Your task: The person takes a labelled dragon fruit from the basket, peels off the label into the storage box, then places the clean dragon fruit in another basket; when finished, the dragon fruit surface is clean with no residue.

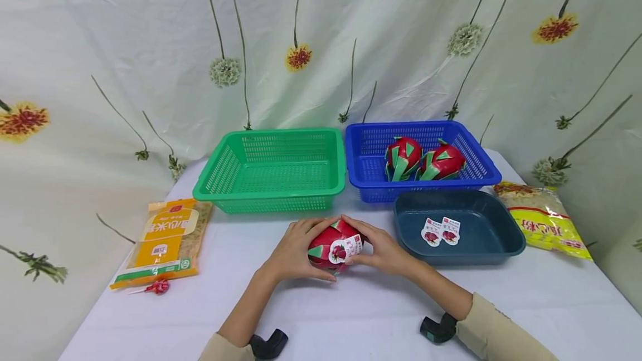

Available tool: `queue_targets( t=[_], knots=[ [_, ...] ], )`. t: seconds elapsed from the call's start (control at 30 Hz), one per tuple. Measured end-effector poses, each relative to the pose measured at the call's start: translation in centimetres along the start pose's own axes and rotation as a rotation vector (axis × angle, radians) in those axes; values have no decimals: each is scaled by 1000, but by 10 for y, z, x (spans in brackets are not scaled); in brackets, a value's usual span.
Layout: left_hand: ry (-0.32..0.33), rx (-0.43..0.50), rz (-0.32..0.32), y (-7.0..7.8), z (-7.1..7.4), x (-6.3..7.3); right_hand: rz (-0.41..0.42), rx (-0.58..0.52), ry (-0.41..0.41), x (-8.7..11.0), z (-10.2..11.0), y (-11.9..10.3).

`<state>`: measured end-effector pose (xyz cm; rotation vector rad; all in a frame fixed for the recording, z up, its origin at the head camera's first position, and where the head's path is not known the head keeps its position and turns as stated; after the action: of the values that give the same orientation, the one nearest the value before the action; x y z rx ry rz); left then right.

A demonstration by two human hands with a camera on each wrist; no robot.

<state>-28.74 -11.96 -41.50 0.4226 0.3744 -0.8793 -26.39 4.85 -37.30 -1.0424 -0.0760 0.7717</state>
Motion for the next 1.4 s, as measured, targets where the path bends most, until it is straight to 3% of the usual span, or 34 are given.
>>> queue_targets(
  t=[0.13, 0.27, 0.4, 0.5, 0.6, 0.87, 1.0, 1.23, 1.4],
  knots=[
    [21, 6, 14, -1, 1, 1, -19, -22, -4, 0, 1, 2],
    [53, 33, 32, -3, 1, 3, 19, -29, 38, -1, 5, -1],
    [93, 80, 54, -6, 1, 6, 75, -2, 220, -1, 15, 2],
    [127, 117, 58, -9, 0, 7, 52, 50, 375, 0, 20, 13],
    [144, 141, 53, -10, 0, 8, 7, 65, 449, 2, 20, 26],
    [143, 152, 56, -10, -2, 9, -95, -8, 413, 1, 9, 43],
    [145, 153, 59, -10, -2, 9, -86, -36, 448, 2, 6, 45],
    [148, 148, 66, -9, -2, 8, -56, -210, 479, 3, 7, 29],
    [141, 150, 82, -9, -2, 8, -83, -248, 485, 4, 10, 20]
  ],
)
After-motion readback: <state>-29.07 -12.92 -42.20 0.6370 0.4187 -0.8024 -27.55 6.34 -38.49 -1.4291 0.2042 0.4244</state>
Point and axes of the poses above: each hand's wrist, its own x-axis away from the middle knuckle, its own z-axis out of the back of the hand, y = z × x, the point moved 6 cm from there along -x, towards the middle knuckle, and after that the axes turned 9 degrees about -z, right-handed, at the moved point
